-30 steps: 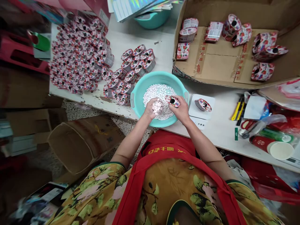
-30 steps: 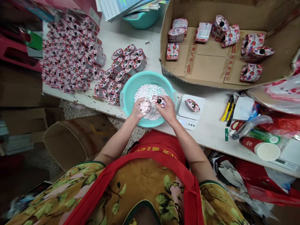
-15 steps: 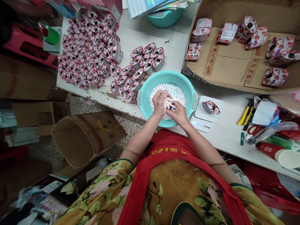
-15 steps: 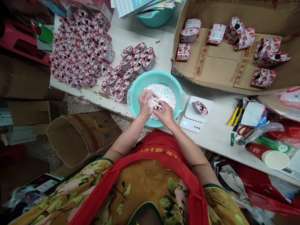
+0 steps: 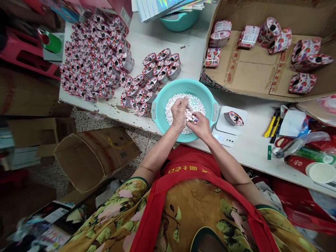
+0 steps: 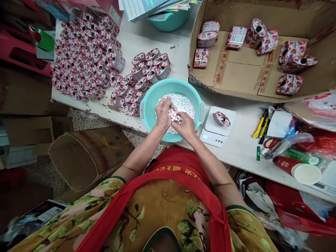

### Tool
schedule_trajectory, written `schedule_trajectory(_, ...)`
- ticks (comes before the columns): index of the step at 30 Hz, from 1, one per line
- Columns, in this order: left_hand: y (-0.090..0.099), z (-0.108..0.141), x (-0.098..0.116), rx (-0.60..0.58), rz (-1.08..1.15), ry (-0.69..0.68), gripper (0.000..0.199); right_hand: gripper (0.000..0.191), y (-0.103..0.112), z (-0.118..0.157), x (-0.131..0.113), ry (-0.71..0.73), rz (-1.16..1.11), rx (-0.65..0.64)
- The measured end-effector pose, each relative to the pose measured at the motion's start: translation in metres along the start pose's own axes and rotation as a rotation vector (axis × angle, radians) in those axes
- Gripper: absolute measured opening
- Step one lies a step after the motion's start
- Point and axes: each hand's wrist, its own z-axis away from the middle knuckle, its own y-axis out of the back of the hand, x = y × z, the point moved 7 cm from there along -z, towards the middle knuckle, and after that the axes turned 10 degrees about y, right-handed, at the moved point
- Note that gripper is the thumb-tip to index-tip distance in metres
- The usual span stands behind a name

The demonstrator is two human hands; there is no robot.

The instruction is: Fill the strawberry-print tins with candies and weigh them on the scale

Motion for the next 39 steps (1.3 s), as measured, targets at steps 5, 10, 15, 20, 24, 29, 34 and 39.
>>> schedule_trajectory(5, -0.006, 0.002, 0.006, -0.017, -0.062, -0.024, 0.054, 0.035, 0.003, 0.001, -0.003, 0.000, -0.029, 0.016)
schedule_trajectory(10, -0.015, 0.005, 0.007, -0.056, -0.115, -0.011, 0.052, 0.027, 0.010, 0.000, -0.005, 0.016, -0.021, 0.052)
schedule_trajectory(15, -0.028, 0.014, 0.007, -0.114, -0.108, 0.009, 0.053, 0.023, 0.013, 0.000, -0.004, 0.040, -0.105, 0.082)
schedule_trajectory(20, -0.034, 0.016, 0.022, -0.171, -0.073, 0.067, 0.054, 0.030, 0.014, 0.002, 0.000, 0.082, -0.273, 0.120)
schedule_trajectory(24, -0.024, 0.013, 0.045, -0.097, 0.036, 0.065, 0.054, 0.043, 0.016, 0.004, 0.004, 0.086, -0.459, 0.095)
schedule_trajectory(29, -0.029, 0.026, 0.037, -0.130, 0.013, -0.001, 0.049, 0.043, 0.017, 0.006, 0.007, 0.060, -0.507, 0.104)
schedule_trajectory(34, -0.033, 0.037, 0.016, -0.075, -0.057, -0.157, 0.052, 0.029, 0.013, 0.001, 0.007, 0.068, -0.343, 0.127)
schedule_trajectory(39, -0.034, 0.034, 0.012, -0.032, -0.074, -0.154, 0.054, 0.035, 0.017, -0.001, 0.006, 0.106, -0.263, 0.106)
